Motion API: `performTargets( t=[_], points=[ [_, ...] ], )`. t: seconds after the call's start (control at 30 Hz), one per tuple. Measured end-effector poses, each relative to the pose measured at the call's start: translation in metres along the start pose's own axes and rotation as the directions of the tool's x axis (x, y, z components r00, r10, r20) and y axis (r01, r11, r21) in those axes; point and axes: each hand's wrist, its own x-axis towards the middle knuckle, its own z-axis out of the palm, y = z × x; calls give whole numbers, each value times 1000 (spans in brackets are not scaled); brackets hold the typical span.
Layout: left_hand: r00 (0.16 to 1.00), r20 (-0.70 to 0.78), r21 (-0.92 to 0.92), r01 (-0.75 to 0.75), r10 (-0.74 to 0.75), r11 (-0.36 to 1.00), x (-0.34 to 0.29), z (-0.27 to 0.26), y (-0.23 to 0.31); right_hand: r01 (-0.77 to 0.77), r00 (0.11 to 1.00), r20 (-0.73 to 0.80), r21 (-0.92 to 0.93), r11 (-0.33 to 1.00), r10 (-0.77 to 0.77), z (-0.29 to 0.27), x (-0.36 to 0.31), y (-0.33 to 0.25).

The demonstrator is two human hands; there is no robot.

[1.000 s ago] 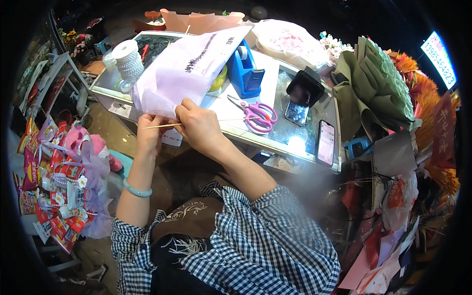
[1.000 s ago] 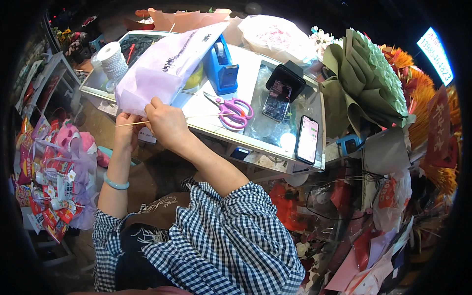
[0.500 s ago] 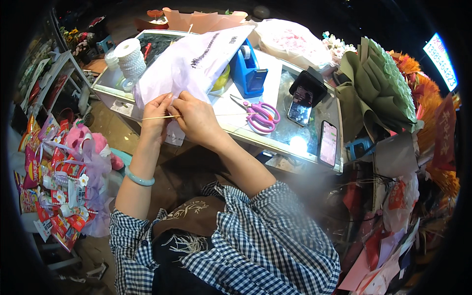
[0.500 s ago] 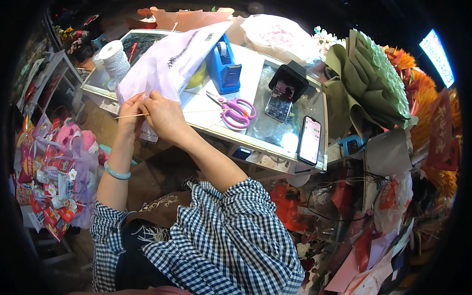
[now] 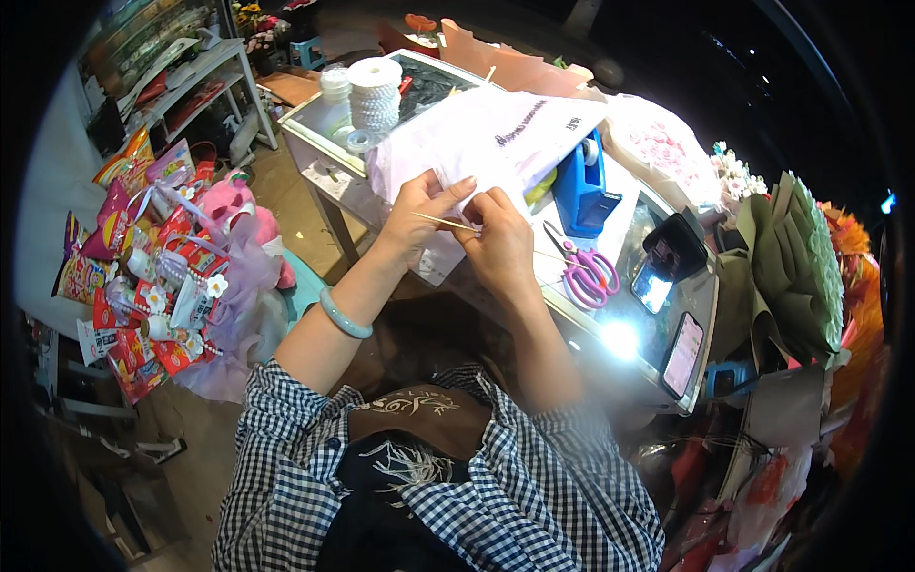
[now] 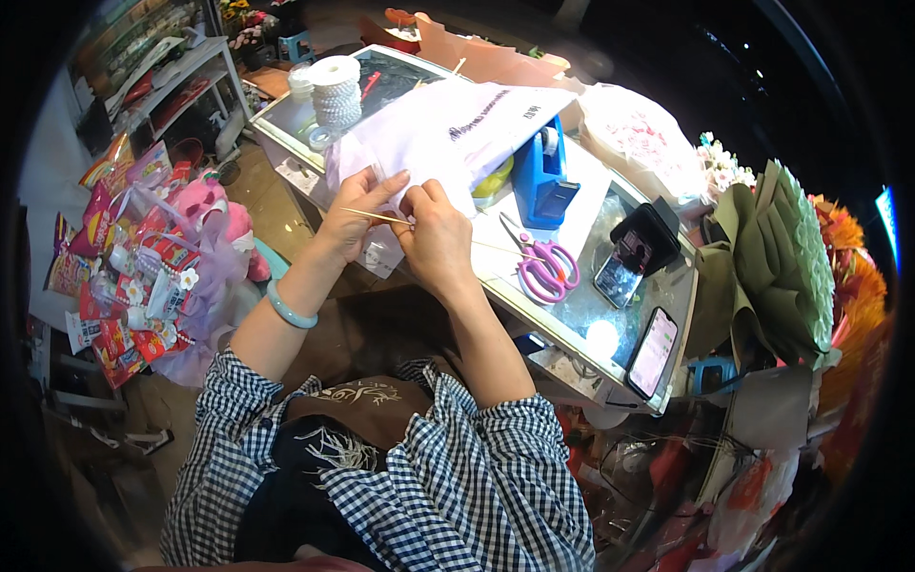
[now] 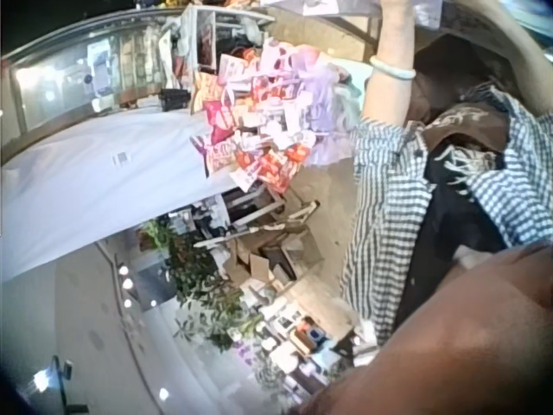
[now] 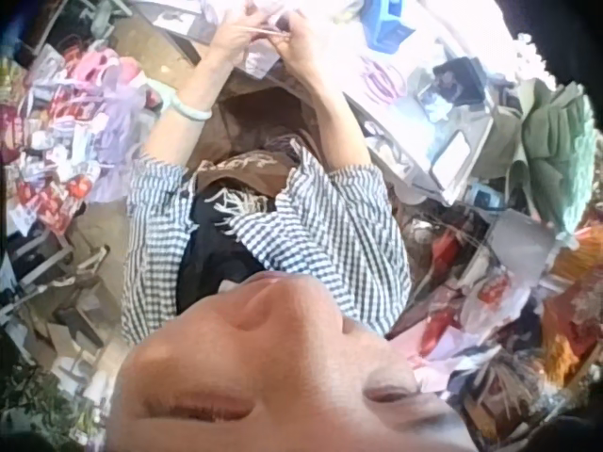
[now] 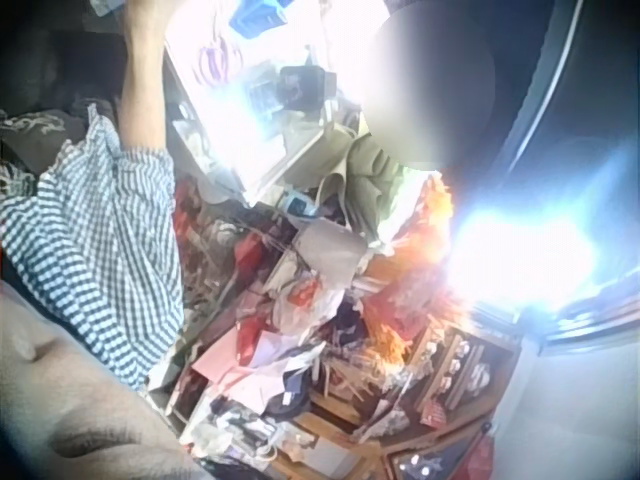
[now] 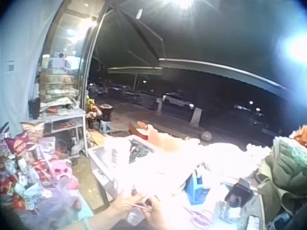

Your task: The person assembles a gift bouquet by cutting and folding purple tissue paper, then attaching it to a central stick with a floral tape-like strip. They repeatedly wrap and secure the paper around the stick, adjusting the arrangement to form a decorative bouquet.

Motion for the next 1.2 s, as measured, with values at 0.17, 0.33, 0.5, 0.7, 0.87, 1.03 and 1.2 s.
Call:
performTargets(
  t=[0.17,0.33,0.5,0.7,0.87,1.03,1.2],
  points=[
    [991,-133,-50,-28,21,998,9,-10,-9,38,998,-46,47,998,-36,-1,1,-1],
    [991,-137,38,2,3,999,11,-27,-7,87,994,-78,68,994,-82,-2,3,8],
    [966,-212,194,-108,149,975,19,-42,-8,56,993,-106,133,990,-42,-5,10,7],
    [901,-285,221,-269,326,937,18,-29,-7,174,980,112,-52,983,-167,-3,28,-14],
    [852,-378,232,-291,361,928,22,-26,-7,187,950,268,-89,978,-157,16,41,-10],
    [900,-177,110,-385,399,916,30,-51,-19,279,949,147,18,960,-278,18,44,2],
    [907,-261,155,-299,331,941,22,-74,-15,211,977,32,35,977,-212,7,49,3]
  ],
)
